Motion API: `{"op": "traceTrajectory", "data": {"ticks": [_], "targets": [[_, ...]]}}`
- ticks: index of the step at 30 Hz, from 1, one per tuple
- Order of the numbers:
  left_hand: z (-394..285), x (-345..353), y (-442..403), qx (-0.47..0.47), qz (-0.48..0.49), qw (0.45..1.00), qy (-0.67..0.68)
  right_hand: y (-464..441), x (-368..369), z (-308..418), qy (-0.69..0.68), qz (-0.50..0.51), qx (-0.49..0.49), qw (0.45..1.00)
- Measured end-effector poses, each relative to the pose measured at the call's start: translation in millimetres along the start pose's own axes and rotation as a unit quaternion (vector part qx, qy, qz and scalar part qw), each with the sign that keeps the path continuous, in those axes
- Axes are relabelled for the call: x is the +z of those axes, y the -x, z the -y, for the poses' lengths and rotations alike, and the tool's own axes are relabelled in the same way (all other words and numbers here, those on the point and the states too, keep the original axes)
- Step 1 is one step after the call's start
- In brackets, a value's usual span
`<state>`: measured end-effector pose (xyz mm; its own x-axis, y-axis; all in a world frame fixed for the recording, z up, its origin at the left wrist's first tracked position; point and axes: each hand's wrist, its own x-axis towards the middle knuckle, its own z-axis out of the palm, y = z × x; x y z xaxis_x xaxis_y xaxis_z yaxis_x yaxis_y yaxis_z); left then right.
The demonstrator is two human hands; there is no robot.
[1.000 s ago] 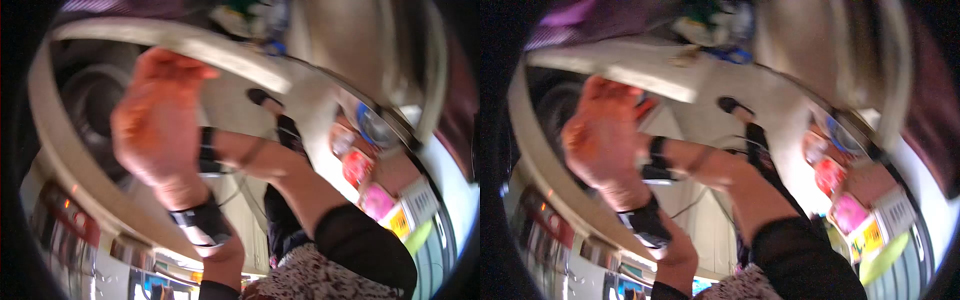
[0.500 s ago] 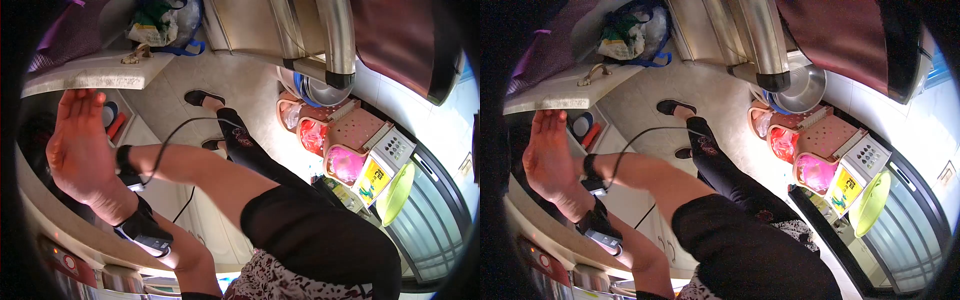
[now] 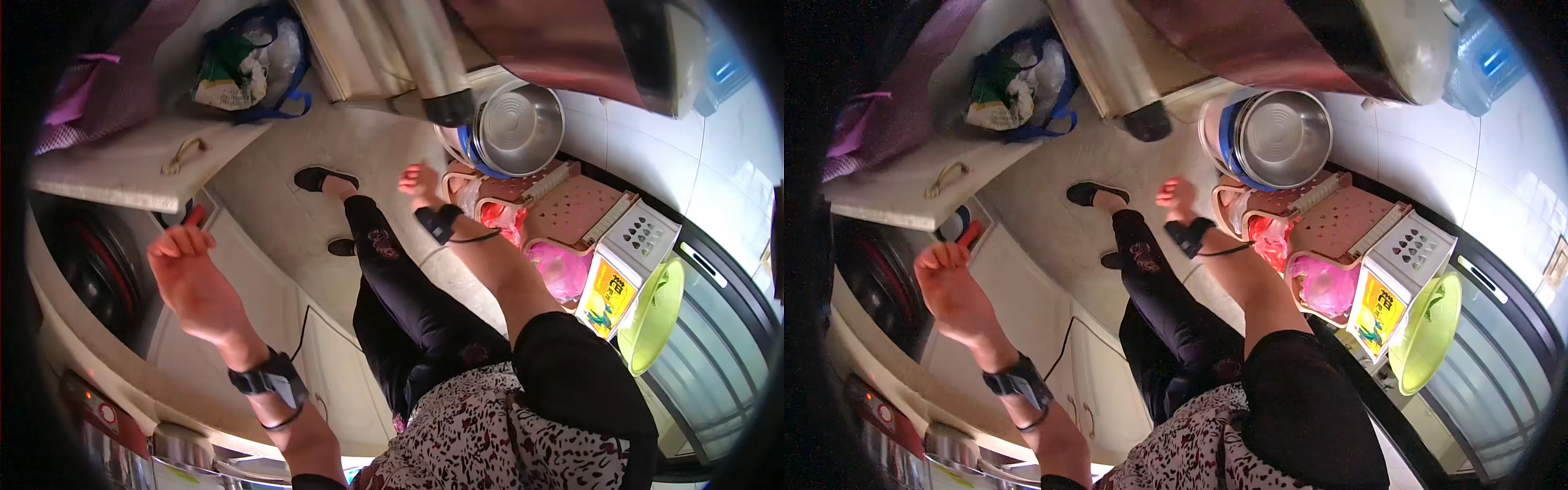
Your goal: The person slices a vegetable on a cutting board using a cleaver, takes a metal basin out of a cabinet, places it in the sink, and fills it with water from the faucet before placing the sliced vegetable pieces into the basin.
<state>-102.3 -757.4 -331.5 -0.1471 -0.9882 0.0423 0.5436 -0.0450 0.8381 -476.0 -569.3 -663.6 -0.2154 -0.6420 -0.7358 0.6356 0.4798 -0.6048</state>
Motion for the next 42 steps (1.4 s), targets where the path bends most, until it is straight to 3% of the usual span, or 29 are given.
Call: {"op": "traceTrajectory", "data": {"ticks": [2,3,5,6,9,10,13,16,19,21,22,25,26,30,33,35,36,39,40,41,42], "targets": [[3,40,18,-0.025,-0.008,0.995,-0.1,-7,-56,77,-0.295,-0.034,0.137,0.945],[7,62,18,-0.043,-0.03,0.991,-0.12,-10,-68,95,-0.13,-0.252,0.067,0.957],[11,100,12,-0.079,-0.073,0.982,-0.156,-1,-62,125,-0.051,-0.292,0.051,0.954],[18,93,11,-0.061,-0.038,0.983,-0.171,12,-40,146,-0.005,-0.326,0.034,0.945],[21,87,-7,-0.037,-0.095,0.967,-0.234,17,-53,147,0.089,-0.348,0.087,0.929],[21,70,-7,-0.019,-0.084,0.964,-0.25,22,-50,156,0.082,-0.415,0.131,0.897],[12,33,1,-0.058,-0.215,0.914,-0.339,30,-43,167,-0.043,-0.511,0.051,0.857],[-1,10,16,-0.121,-0.367,0.866,-0.318,14,-105,161,0.128,-0.382,0.055,0.913],[-13,6,31,-0.138,-0.373,0.872,-0.285,13,-130,174,0.302,-0.24,-0.013,0.923],[-11,10,44,-0.154,-0.345,0.875,-0.302,22,-124,188,-0.025,-0.257,0.076,0.963],[-9,13,49,-0.161,-0.331,0.876,-0.311,25,-122,194,-0.116,-0.308,0.111,0.938],[2,36,63,-0.175,-0.305,0.894,-0.279,16,-150,179,-0.114,-0.299,0.113,0.941],[7,39,69,-0.184,-0.293,0.895,-0.28,37,-149,192,-0.214,-0.266,0.092,0.935],[11,74,81,-0.241,-0.259,0.894,-0.276,76,-126,257,-0.284,-0.364,0.073,0.884],[10,83,88,-0.259,-0.231,0.9,-0.262,86,-141,280,-0.144,-0.267,0.058,0.951],[7,88,93,-0.255,-0.227,0.906,-0.25,97,-144,282,-0.084,-0.232,0.027,0.969],[4,91,95,-0.257,-0.225,0.907,-0.245,111,-118,284,-0.076,-0.267,0.0,0.961],[-16,109,97,-0.265,-0.204,0.91,-0.245,142,-94,257,0.034,-0.182,-0.034,0.982],[-23,115,96,-0.267,-0.19,0.912,-0.249,159,-88,246,0.308,-0.214,-0.044,0.926],[-30,119,100,-0.273,-0.183,0.911,-0.25,172,-81,237,0.517,-0.186,-0.055,0.833],[-33,120,109,-0.278,-0.177,0.91,-0.252,186,-75,228,0.697,-0.175,-0.077,0.691]]}}
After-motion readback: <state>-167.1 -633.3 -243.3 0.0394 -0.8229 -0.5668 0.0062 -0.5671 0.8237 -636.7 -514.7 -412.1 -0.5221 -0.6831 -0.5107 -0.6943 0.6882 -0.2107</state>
